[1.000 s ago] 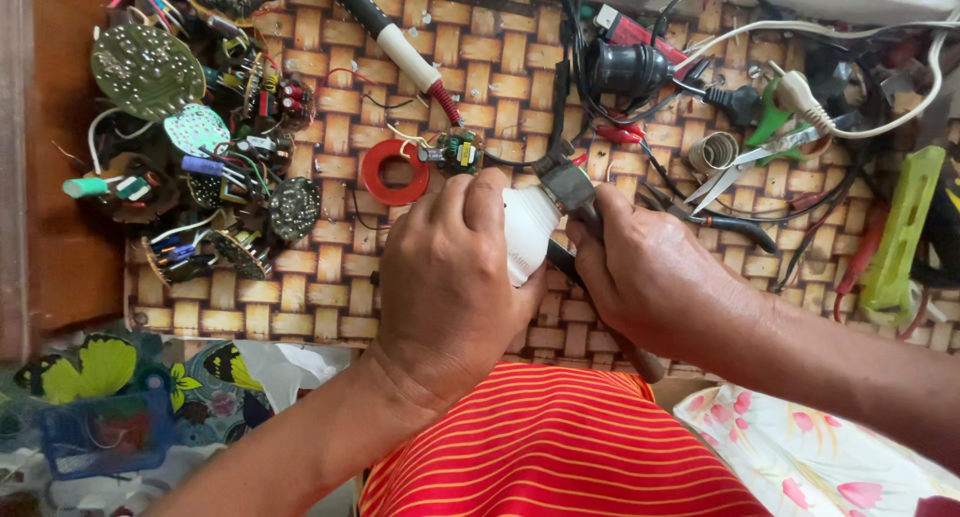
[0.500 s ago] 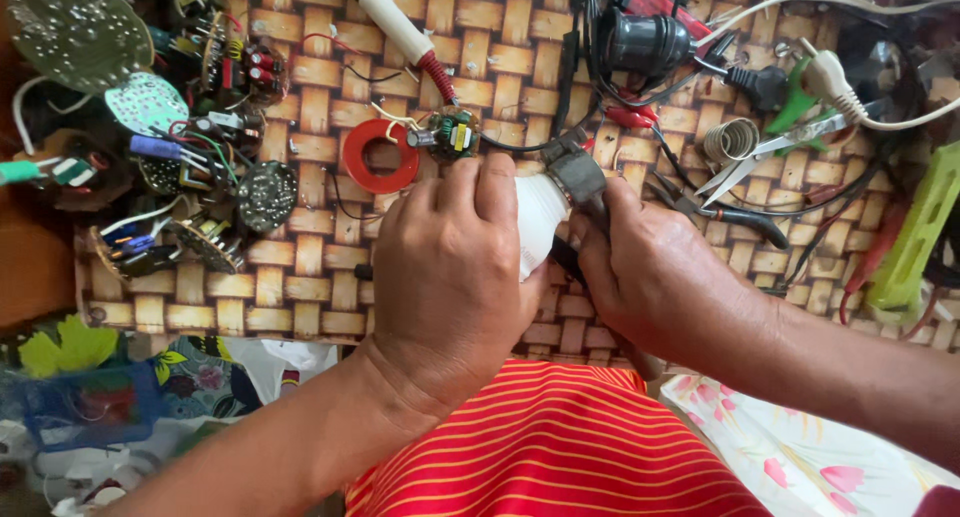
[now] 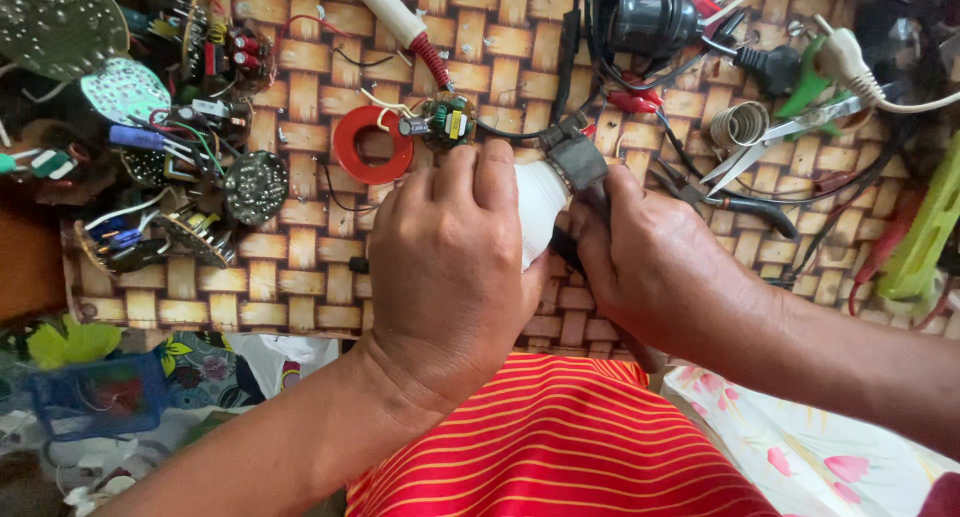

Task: The person uses pliers to adjust the metal base of a white light bulb, then screws a green plastic cap onto the base. They repeat this process with another bulb, using pliers to tighten the cap around the base.

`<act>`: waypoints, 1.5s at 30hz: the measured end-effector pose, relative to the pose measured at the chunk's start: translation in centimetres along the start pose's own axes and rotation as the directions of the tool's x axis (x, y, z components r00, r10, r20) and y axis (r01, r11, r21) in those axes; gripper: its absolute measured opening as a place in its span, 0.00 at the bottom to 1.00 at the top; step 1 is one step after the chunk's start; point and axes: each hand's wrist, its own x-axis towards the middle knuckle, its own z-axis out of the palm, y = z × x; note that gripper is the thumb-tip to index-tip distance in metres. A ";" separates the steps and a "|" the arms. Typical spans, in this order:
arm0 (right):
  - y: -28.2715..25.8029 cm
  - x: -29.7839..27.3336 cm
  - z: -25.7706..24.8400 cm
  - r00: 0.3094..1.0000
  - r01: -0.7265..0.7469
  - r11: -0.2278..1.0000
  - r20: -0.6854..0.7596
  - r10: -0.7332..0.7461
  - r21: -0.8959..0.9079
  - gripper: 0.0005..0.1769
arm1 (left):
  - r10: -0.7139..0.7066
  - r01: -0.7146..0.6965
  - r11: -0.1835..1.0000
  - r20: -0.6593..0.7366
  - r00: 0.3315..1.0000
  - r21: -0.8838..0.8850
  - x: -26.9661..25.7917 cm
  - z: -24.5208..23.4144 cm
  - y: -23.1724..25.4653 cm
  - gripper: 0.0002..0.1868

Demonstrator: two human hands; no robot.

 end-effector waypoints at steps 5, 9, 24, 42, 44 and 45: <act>0.3 0.1 0.4 1.000 0.009 1.000 -0.009 -0.009 -0.015 0.11 | -0.015 0.015 1.000 0.010 1.000 0.002 0.0 0.0 0.1 0.39; 0.3 0.1 0.3 1.000 -0.013 1.000 0.006 0.013 -0.002 0.13 | -0.027 0.027 1.000 0.007 1.000 0.015 -0.1 0.3 0.2 0.39; -0.1 0.3 0.3 0.995 -0.095 0.995 0.027 0.095 0.022 0.13 | -0.030 0.030 0.999 0.016 0.999 0.013 -0.1 0.2 0.3 0.44; -0.6 -0.1 0.0 0.999 -0.041 0.999 -0.018 0.041 0.001 0.13 | -0.011 0.007 0.999 -0.089 0.996 -0.051 -0.3 -0.2 0.3 0.33; -1.1 -0.1 -0.3 0.994 -0.101 0.995 0.029 0.101 -0.018 0.12 | 0.030 -0.039 0.995 -0.098 0.995 -0.092 -0.6 -0.4 -0.1 0.39; -1.4 -0.5 -0.4 0.994 -0.103 0.995 0.023 0.104 -0.018 0.12 | 0.035 -0.045 0.995 -0.101 0.994 -0.093 -0.8 -0.7 0.1 0.39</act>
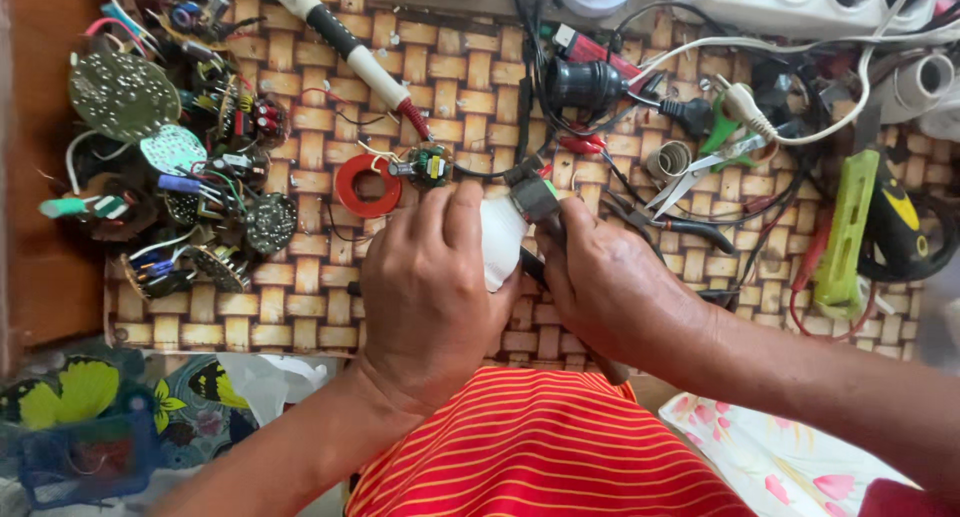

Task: The person uses pliers to adjust the metal base of a white light bulb, then screws a green plastic cap onto the base. They repeat this process with another bulb, using pliers to tighten the cap around the base.

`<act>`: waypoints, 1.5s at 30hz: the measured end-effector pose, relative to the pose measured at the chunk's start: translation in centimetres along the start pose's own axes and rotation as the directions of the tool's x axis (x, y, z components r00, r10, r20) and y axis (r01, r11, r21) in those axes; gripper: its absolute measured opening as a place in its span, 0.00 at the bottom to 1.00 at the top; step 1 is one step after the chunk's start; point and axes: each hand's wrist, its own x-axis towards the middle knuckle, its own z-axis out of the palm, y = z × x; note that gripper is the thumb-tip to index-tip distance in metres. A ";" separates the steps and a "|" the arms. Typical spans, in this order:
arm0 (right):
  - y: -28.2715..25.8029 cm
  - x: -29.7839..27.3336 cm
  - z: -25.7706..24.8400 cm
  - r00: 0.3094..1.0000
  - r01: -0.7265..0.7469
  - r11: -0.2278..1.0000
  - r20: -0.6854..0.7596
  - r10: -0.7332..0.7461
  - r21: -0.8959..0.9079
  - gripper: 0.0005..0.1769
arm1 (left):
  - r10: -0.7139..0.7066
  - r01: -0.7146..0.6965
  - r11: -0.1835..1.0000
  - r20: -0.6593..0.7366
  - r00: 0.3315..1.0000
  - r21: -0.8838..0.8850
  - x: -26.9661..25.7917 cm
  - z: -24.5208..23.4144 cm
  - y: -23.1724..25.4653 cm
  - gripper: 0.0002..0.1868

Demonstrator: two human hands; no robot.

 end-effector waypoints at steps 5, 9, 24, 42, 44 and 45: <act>-1.0 -0.7 -1.4 1.000 0.019 0.999 -0.001 -0.019 -0.036 0.14 | -0.010 0.010 0.992 0.004 1.000 -0.128 -0.4 -0.9 0.0 0.38; -1.2 -0.9 -1.5 0.998 0.054 0.998 -0.035 -0.055 -0.027 0.10 | -0.023 0.027 0.965 0.018 1.000 -0.262 -1.2 -1.6 -1.1 0.39; -2.7 -1.7 -2.1 0.958 0.106 0.903 -0.199 -0.204 -0.417 0.19 | -0.057 0.035 0.908 -0.040 0.998 -0.418 -2.7 -1.8 -1.4 0.33; -3.0 -2.2 -3.1 0.974 0.137 0.933 -0.127 -0.188 -0.334 0.22 | 0.066 -0.114 0.982 -0.292 0.954 -0.150 -5.2 0.4 -1.8 0.20; -3.1 -2.1 -3.2 0.985 0.104 0.936 -0.094 -0.144 -0.337 0.26 | 0.109 -0.125 0.992 -0.366 0.924 -0.022 -5.2 0.9 -2.0 0.16; -3.0 -2.1 -3.2 0.985 0.103 0.936 -0.093 -0.142 -0.337 0.26 | 0.108 -0.125 0.992 -0.365 0.925 -0.024 -5.3 1.1 -2.0 0.16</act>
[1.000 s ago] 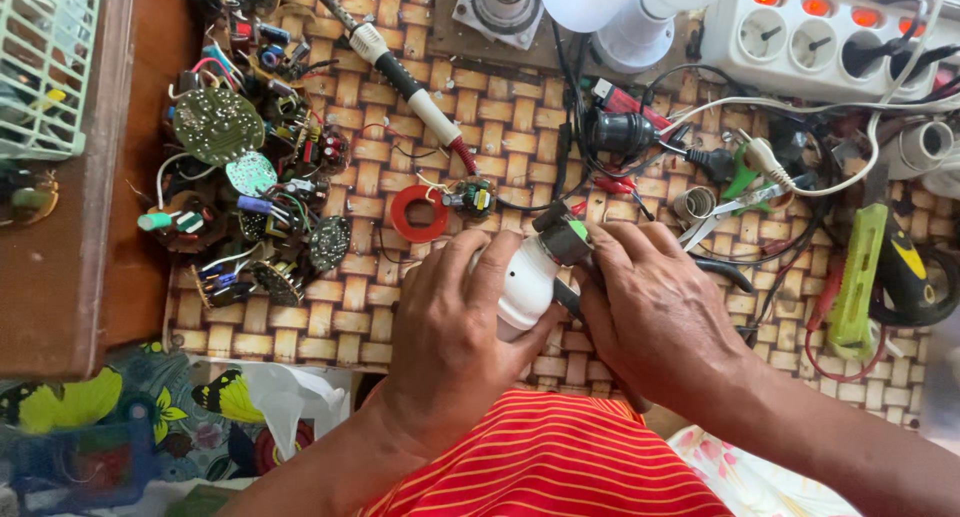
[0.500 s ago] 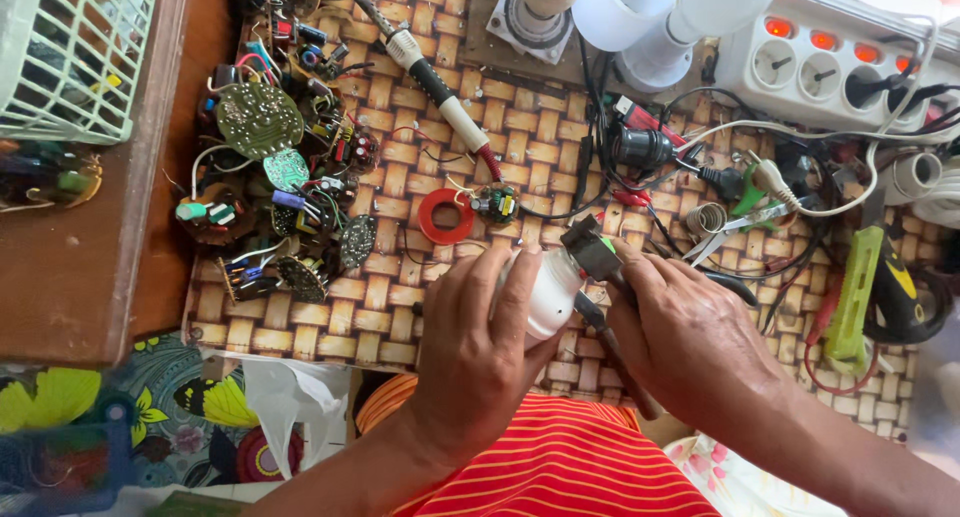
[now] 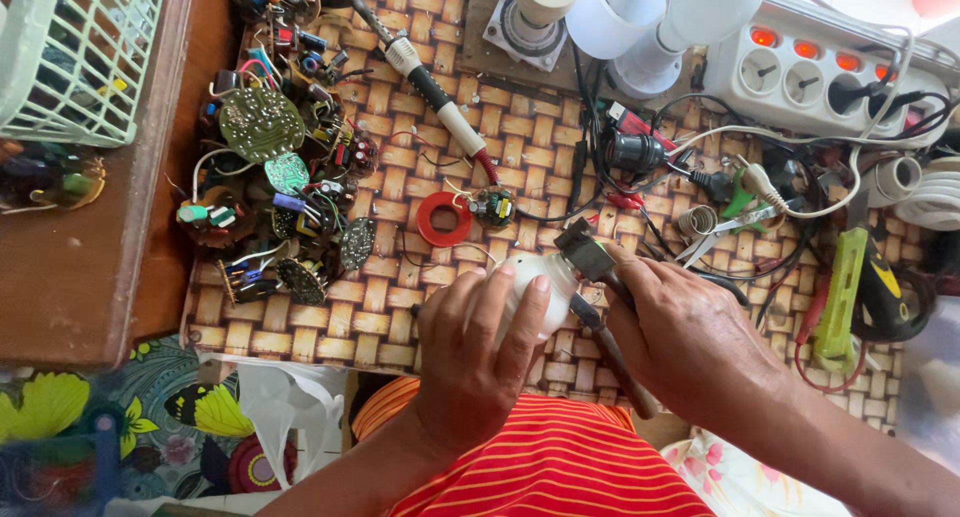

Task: The person uses pliers to adjust the metal base of a white light bulb, then screws a green plastic cap onto the base. They repeat this process with another bulb, using pliers to tighten the cap around the base.

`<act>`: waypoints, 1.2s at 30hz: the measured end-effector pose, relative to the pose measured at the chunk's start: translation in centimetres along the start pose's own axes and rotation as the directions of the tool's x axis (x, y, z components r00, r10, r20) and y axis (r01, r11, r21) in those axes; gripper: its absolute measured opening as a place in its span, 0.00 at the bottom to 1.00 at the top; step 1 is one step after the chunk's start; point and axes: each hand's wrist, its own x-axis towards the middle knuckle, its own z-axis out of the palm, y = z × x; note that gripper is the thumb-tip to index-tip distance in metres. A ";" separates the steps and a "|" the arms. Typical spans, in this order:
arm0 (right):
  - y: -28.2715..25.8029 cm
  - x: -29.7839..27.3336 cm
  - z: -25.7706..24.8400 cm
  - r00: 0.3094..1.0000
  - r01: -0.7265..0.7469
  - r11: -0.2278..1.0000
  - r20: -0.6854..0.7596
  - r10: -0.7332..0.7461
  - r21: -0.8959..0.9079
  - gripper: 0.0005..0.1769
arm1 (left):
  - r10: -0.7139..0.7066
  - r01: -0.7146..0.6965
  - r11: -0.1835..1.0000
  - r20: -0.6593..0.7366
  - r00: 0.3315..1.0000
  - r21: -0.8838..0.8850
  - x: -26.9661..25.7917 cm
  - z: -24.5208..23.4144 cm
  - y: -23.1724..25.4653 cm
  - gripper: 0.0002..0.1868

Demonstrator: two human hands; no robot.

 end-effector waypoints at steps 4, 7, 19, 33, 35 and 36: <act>-0.1 0.2 -0.2 1.000 0.018 1.000 -0.005 -0.018 0.012 0.25 | 0.006 -0.007 0.995 -0.017 1.000 -0.097 0.4 -0.4 0.1 0.24; -0.1 0.2 -0.3 1.000 0.015 1.000 0.001 -0.015 0.021 0.24 | -0.015 0.018 0.978 0.017 1.000 -0.210 0.2 -0.7 0.1 0.23; -0.2 0.6 -1.1 0.994 -0.020 0.999 0.108 0.016 0.033 0.26 | 0.015 -0.015 0.995 0.003 1.000 -0.101 0.0 -0.9 0.5 0.22; 0.5 1.0 -0.4 0.997 0.052 0.999 0.053 -0.052 -0.010 0.30 | 0.095 -0.094 0.994 -0.024 0.995 0.054 0.1 -0.4 0.3 0.13; 0.6 1.1 -0.3 0.995 0.097 0.994 0.013 -0.096 -0.058 0.27 | 0.091 -0.089 0.995 -0.032 0.995 0.051 0.1 -0.3 0.4 0.12; 0.6 1.2 -0.2 0.995 0.096 0.994 0.012 -0.096 -0.056 0.27 | 0.092 -0.091 0.995 -0.031 0.995 0.051 0.0 -0.3 0.4 0.12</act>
